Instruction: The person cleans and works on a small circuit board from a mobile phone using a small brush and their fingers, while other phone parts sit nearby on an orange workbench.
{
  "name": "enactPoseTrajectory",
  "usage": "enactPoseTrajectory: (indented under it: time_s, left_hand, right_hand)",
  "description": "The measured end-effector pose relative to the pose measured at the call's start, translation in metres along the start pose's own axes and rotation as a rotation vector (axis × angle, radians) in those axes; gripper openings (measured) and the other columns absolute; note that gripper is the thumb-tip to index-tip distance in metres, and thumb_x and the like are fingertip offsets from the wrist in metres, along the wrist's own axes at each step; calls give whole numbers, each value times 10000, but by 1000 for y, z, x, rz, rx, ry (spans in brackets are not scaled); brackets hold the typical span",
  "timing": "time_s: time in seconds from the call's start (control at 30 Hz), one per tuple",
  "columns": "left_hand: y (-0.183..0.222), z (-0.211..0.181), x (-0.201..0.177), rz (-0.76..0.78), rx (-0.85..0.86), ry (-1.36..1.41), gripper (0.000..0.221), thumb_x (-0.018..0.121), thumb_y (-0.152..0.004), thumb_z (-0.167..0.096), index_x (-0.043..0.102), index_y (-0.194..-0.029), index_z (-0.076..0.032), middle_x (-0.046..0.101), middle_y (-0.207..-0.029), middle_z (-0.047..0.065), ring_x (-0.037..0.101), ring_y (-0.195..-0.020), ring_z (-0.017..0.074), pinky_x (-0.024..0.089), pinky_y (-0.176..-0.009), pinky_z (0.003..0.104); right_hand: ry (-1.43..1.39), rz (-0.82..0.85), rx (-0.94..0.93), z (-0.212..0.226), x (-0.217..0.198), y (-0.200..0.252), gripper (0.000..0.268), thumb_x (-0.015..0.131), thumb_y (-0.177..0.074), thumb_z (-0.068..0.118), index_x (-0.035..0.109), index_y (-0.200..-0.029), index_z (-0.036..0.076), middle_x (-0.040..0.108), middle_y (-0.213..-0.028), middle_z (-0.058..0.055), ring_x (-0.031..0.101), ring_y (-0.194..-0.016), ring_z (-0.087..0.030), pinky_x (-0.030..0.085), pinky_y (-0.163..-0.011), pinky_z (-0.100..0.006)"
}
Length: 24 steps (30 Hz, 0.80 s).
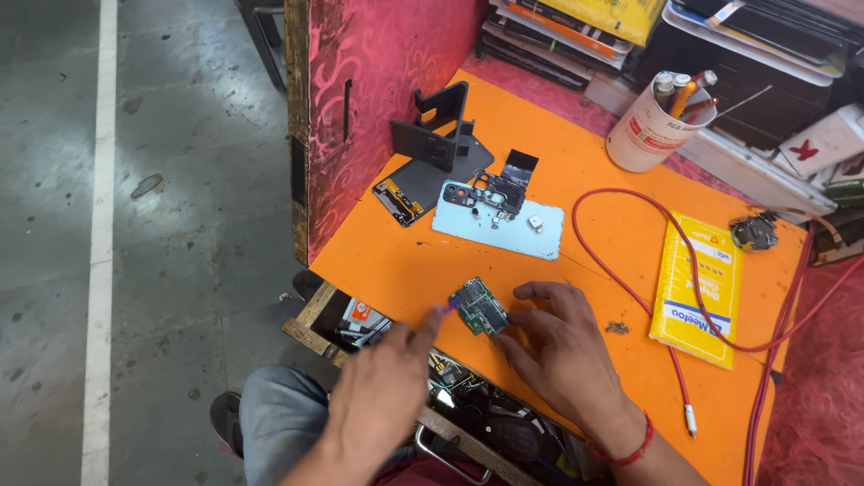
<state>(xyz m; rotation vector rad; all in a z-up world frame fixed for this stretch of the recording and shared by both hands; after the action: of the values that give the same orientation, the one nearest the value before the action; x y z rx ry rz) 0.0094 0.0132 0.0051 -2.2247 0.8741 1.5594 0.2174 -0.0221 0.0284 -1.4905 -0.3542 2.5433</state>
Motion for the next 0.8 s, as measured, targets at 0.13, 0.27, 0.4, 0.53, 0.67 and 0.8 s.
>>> enactPoseTrajectory:
  time_s: [0.13,0.27,0.4,0.53,0.67,0.8]
  left_hand:
    - [-5,-6,4,79,30,-31,725,543,-843,-35,448,-1547,-179,627,-1016,186,709,-644,353,586,-529,473]
    - [-7,4,-4,-40,-52,48,651,559,-893,-72,504,-1529,-196,651,-1000,154,701,-594,344,581,-514,455]
    - [-2,-10,1,-25,26,49,702,600,-797,-67,539,-1484,-198,654,-1004,175,711,-626,355,584,-555,491]
    - [-2,0,-7,-140,33,49,638,583,-818,-53,581,-1443,-180,672,-984,142,715,-620,331,576,-516,454]
    - [4,0,-3,-167,52,-31,627,574,-806,-20,585,-1415,-169,665,-947,126,704,-592,312,560,-464,444]
    - [-4,2,-7,-145,40,-7,579,568,-856,-55,592,-1420,-183,657,-892,124,686,-580,327,551,-463,458]
  right_hand:
    - [-24,44,59,-3,-5,-1,257,819,-721,176,774,-937,42,648,-1220,-126,583,-1130,-333,508,-917,-420]
    - [-11,100,99,-5,-3,2,258,814,-743,186,786,-962,52,645,-1238,-114,572,-1124,-326,508,-903,-417]
    - [-50,59,109,-7,-4,4,178,766,-783,147,783,-936,58,642,-1228,-114,588,-1143,-318,533,-883,-397]
    - [-37,15,126,-2,-3,1,186,733,-795,98,781,-970,55,647,-1218,-117,618,-1125,-329,534,-898,-406]
    - [-106,79,294,-5,-3,3,246,678,-787,83,762,-1017,63,629,-1265,-102,681,-1019,-279,572,-795,-372]
    - [-88,45,186,-2,-6,1,257,678,-791,62,763,-1032,44,628,-1260,-135,657,-1105,-310,555,-881,-391]
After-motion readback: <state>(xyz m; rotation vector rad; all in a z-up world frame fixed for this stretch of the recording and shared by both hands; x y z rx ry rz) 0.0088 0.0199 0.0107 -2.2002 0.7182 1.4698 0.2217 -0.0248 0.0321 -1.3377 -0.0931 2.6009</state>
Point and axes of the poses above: each hand's wrist, its own y-axis away from the middle knuckle, its own x-axis out of the palm, z = x × y, the point moved 2 cm from there along -y, towards the middle knuckle
